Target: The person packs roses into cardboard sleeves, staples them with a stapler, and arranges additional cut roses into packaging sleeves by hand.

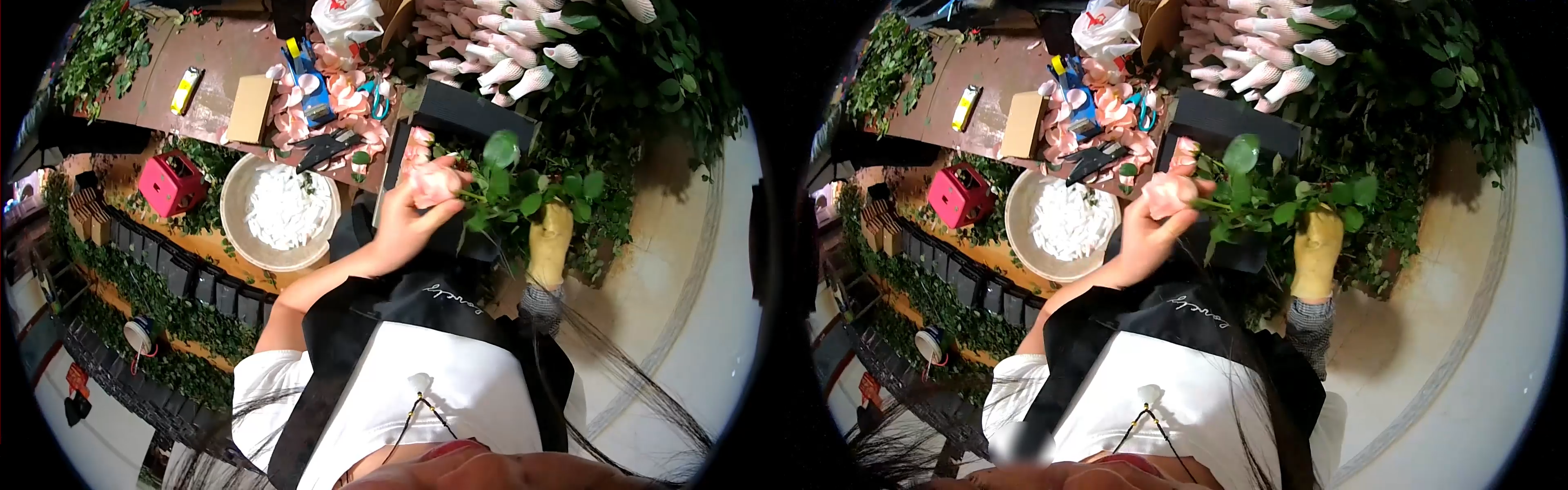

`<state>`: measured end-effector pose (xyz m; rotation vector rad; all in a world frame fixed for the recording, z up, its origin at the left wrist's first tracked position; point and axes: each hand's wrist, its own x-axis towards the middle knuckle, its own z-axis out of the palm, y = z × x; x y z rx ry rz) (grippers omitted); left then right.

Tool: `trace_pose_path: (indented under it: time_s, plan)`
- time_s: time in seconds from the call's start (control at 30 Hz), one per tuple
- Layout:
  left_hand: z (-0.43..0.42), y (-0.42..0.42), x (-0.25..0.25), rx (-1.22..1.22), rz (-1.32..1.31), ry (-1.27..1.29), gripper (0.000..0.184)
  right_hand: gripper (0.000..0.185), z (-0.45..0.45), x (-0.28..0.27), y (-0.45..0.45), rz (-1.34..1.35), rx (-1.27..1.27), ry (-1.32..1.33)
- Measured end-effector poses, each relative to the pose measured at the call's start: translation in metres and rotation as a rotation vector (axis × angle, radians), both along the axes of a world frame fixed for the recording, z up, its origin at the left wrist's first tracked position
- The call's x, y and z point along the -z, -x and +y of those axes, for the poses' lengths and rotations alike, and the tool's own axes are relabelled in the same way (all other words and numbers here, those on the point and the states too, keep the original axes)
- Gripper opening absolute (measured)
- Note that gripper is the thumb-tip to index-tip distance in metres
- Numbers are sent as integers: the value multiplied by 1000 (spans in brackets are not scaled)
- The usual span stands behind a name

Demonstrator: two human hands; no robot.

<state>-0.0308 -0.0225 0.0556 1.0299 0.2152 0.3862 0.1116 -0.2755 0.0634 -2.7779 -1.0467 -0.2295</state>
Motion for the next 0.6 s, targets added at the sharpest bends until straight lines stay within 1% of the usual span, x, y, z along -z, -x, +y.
trace_pose_path:
  time_s: [0.07, 0.1, 0.13, 0.2, 0.23, 0.27, 0.33, 0.37, 0.4, 0.43, 0.47, 0.5, 0.53, 0.57, 0.6]
  plan:
    - [-18, -7, 0, -88, -39, -151, 53, 21, 7, 5, 9, 37, -13, -104]
    - [-3, -12, -11, -126, -112, -546, 49, 26, -4, 22, 15, 7, 100, -101]
    - [-3, -14, -11, -120, -119, -537, 49, 26, -4, 18, 14, 2, 109, -93]
    - [-4, -16, -10, -173, -75, -599, 48, 32, 2, 13, 9, 194, 22, -12]
    - [-4, -16, -9, -175, -70, -581, 50, 43, -7, 20, 3, 258, 15, 69]
    - [-4, -16, -8, -172, -70, -580, 50, 43, -9, 21, 3, 259, 18, 70]
    - [-3, -17, -7, -170, -63, -558, 49, 38, -3, 13, 4, 353, 29, -60]
    - [-1, -17, -6, -121, -60, -554, 53, 38, -8, 15, 3, 355, 29, -61]
    - [1, -16, -5, -120, -58, -556, 53, 38, -18, 19, 0, 302, 24, -68]
    - [4, -16, -4, -57, -8, -436, 57, 38, -23, 17, -2, 249, 20, -76]
    - [8, -17, -1, 6, 41, -318, 61, 36, -31, 10, -4, 126, 43, -90]
    - [22, -16, 13, 6, 87, -444, 68, 35, -35, -8, -11, 55, 123, 60]
    - [36, -16, 11, 42, 156, -289, 69, 37, -35, -24, -24, -161, 117, 218]
    - [53, -13, 22, 19, 198, -281, 62, 30, -36, -40, -28, -331, 68, 196]
    - [69, -11, 35, -4, 236, -275, 56, 15, -31, -50, -30, -309, 56, 85]
